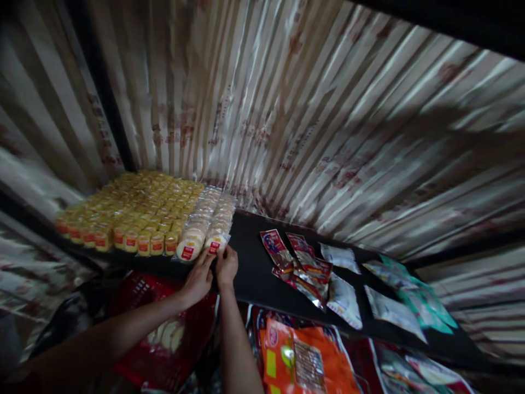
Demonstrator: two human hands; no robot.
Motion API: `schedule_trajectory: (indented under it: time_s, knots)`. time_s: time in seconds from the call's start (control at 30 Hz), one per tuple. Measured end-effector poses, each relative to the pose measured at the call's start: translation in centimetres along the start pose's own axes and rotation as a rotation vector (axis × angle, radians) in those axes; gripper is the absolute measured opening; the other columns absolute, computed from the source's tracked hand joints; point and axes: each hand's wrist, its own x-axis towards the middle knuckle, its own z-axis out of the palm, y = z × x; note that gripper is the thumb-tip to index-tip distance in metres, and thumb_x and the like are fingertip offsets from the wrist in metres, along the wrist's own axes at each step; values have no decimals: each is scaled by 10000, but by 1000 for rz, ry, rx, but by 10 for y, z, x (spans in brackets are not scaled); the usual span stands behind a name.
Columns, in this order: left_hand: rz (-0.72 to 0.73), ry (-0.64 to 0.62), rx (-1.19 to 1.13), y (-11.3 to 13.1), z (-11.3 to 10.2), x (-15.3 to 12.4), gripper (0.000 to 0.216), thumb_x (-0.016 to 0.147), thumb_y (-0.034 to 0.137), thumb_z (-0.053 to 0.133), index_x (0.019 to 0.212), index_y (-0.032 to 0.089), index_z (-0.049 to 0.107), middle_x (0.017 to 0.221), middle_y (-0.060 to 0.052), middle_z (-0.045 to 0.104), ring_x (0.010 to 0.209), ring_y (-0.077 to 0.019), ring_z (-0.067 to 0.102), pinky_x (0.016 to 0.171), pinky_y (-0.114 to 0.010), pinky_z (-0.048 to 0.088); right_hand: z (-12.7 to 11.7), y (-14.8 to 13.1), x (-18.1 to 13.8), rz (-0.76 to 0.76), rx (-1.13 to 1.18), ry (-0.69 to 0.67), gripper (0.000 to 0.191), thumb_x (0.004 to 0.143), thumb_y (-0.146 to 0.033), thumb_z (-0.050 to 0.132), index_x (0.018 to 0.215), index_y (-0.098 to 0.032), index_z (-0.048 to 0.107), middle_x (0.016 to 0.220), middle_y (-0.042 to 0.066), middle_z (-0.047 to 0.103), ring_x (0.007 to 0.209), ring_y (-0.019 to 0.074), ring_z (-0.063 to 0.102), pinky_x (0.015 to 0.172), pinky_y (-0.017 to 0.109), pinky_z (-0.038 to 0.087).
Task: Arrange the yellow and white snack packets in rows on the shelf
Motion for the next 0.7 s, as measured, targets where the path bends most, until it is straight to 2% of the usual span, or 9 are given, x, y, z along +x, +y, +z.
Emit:
schedule_trajectory:
  time_s: [0.17, 0.27, 0.37, 0.5, 0.6, 0.7]
  knots:
    - [23, 23, -19, -12, 10, 3, 653, 724, 21, 414, 1373, 91, 402, 1508, -172, 284, 1405, -272, 234, 1148, -463, 265, 4, -3, -1, -53, -103, 56, 447, 789, -360, 521, 1166, -141, 625, 1022, 141, 656, 924, 251, 579, 833, 342, 430]
    - [34, 18, -30, -15, 14, 4, 670, 713, 29, 430, 1379, 88, 389, 1507, -175, 285, 1406, -284, 231, 1147, -489, 251, 10, -1, 1, -51, -77, 30, 449, 804, -333, 487, 1186, -133, 610, 1045, 143, 635, 937, 241, 567, 840, 339, 437]
    - [30, 12, -38, -12, 15, 4, 698, 692, 10, 425, 1386, 52, 360, 1513, -201, 251, 1411, -294, 214, 1151, -502, 232, 12, 2, 3, -52, -51, 4, 481, 801, -333, 487, 1211, -100, 583, 1067, 159, 624, 967, 241, 561, 874, 349, 430]
    - [32, 3, -36, -5, 10, 2, 665, 705, 11, 427, 1365, 77, 382, 1518, -182, 246, 1406, -291, 229, 1141, -477, 274, 8, 2, -5, -84, 14, 36, 519, 819, -362, 460, 1232, -56, 537, 1139, 193, 596, 1033, 249, 542, 914, 377, 419]
    - [83, -18, -26, -3, -2, -6, 500, 756, 29, 396, 1238, 97, 511, 1449, -166, 357, 1330, -247, 375, 1112, -399, 342, 3, -4, -28, -104, 94, 145, 485, 840, -376, 426, 1197, -66, 534, 1162, 186, 577, 1052, 233, 537, 932, 370, 416]
    - [150, -58, -14, -11, -16, -25, 385, 787, 37, 365, 1066, 153, 604, 1209, -111, 547, 1137, -188, 532, 1026, -322, 424, 0, -12, -69, -63, 209, 177, 411, 872, -387, 380, 1142, -119, 535, 1132, 147, 593, 1046, 203, 552, 940, 340, 419]
